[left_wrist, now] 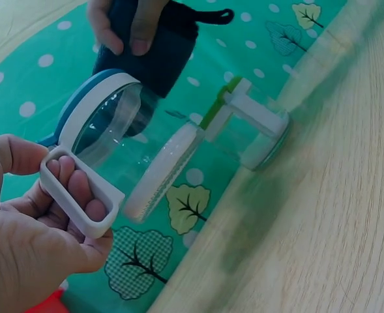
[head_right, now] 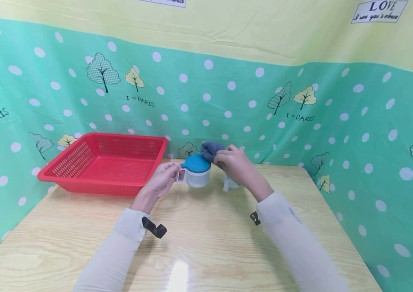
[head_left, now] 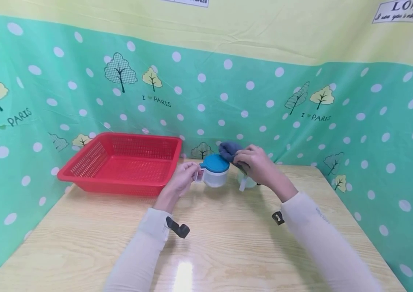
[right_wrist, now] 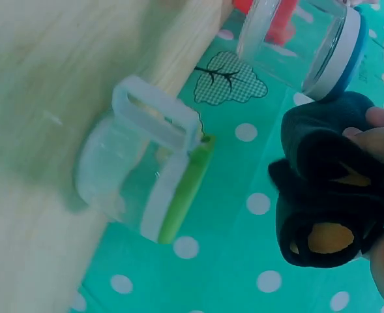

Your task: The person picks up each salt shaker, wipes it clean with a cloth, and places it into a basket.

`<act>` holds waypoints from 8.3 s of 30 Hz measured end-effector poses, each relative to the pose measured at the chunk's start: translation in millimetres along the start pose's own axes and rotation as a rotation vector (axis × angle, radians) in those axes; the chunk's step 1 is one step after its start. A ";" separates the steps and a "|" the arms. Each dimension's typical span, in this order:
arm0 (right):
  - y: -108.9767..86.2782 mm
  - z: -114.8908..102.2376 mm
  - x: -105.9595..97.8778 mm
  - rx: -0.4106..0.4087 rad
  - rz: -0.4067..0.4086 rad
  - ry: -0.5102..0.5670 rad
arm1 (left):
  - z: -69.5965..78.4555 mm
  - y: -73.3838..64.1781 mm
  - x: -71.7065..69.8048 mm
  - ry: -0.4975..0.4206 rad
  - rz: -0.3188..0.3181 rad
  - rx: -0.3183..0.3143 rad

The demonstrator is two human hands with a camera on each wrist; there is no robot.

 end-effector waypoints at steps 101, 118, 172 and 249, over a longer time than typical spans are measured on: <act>-13.1 -54.4 56.3 0.038 0.067 0.033 | 25.7 -12.5 6.0 -0.317 0.098 0.001; -26.3 -27.2 50.9 0.208 0.138 -0.051 | 27.8 -16.1 6.5 -0.327 0.075 0.000; -34.7 -31.2 20.5 -0.113 0.125 -0.260 | 28.4 -14.9 3.3 -0.279 0.032 -0.038; -22.6 -13.6 0.7 0.250 0.369 0.218 | 28.1 -17.0 5.4 -0.245 0.020 0.015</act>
Point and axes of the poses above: each hand's wrist, its own y-axis towards the middle knuckle, its own x-axis out of the palm, z = x × y, the point moved 4 cm from there along y, towards the middle knuckle, and after that the axes turned 13 degrees about -x, right-handed, at the moved point
